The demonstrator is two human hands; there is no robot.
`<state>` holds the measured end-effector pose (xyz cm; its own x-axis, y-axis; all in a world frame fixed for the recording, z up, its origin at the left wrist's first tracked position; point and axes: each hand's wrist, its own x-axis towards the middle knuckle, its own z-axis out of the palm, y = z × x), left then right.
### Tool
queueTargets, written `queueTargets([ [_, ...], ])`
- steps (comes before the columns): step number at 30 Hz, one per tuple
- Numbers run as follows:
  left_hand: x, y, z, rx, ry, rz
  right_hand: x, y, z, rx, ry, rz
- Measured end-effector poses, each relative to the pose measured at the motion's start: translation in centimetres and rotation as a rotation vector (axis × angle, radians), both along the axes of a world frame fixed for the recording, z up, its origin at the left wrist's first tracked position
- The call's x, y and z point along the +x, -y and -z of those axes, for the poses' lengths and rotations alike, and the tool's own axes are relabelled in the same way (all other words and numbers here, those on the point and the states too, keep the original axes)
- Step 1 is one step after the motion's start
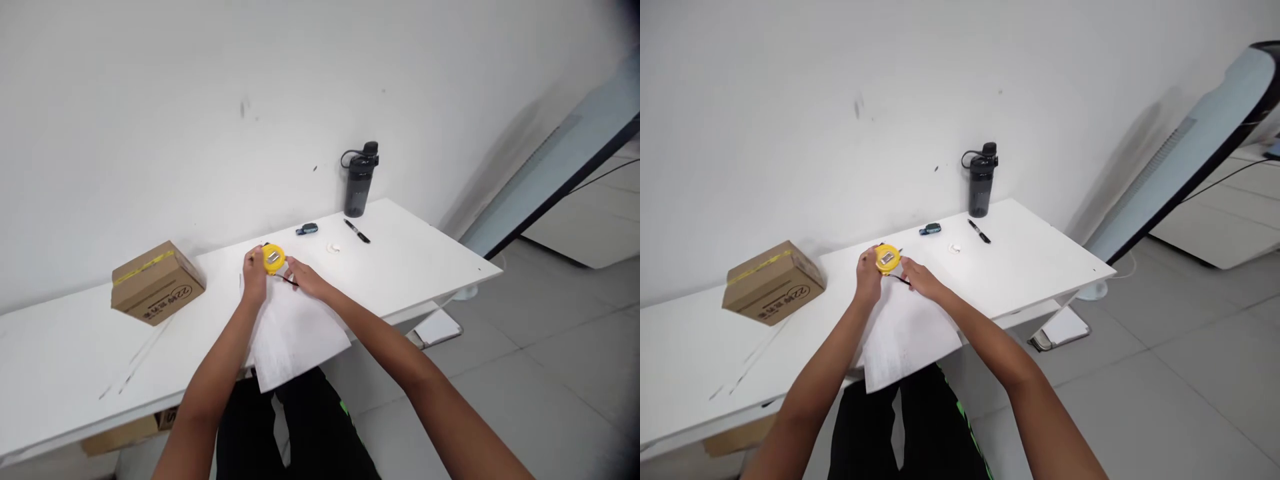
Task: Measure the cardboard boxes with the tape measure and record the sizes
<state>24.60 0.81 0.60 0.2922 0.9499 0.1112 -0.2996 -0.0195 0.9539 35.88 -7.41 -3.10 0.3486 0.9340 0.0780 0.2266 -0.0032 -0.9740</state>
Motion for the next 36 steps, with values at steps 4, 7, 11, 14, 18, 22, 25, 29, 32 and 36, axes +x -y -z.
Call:
queueTargets([
  [4,-2.3,-6.0,0.6,-0.323,0.156,0.023,2.2,-5.4,0.0,-0.138,0.655,0.056],
  [7,-4.2,-7.5,1.5,-0.538,0.270,0.110,2.2,-9.3,0.0,-0.208,0.881,-0.058],
  [11,-5.4,-7.7,2.2,-0.673,0.511,0.350,1.5,-10.5,0.9,-0.178,0.878,-0.035],
  [14,-5.6,-8.0,2.4,-0.656,0.579,0.427,1.1,-8.4,1.9,-0.179,0.820,0.053],
  [18,-5.5,-8.1,2.6,-0.642,0.589,0.428,0.0,-4.5,2.7,0.015,0.395,0.269],
  [22,-5.3,-7.7,2.8,-0.660,0.561,0.458,-0.7,-2.6,1.8,0.237,0.033,0.350],
  [25,-5.1,-7.6,2.8,-0.691,0.550,0.482,-0.8,-3.1,0.9,0.229,0.012,0.344],
  [29,-4.9,-7.8,3.2,-0.713,0.564,0.507,-1.1,-4.3,1.4,0.148,0.049,0.099],
  [32,-4.8,-7.9,3.5,-0.714,0.573,0.513,-1.2,-4.7,2.2,0.067,0.051,0.069],
  [36,-4.6,-8.0,3.6,-0.719,0.565,0.504,-1.2,-4.7,2.4,0.032,0.112,0.140],
])
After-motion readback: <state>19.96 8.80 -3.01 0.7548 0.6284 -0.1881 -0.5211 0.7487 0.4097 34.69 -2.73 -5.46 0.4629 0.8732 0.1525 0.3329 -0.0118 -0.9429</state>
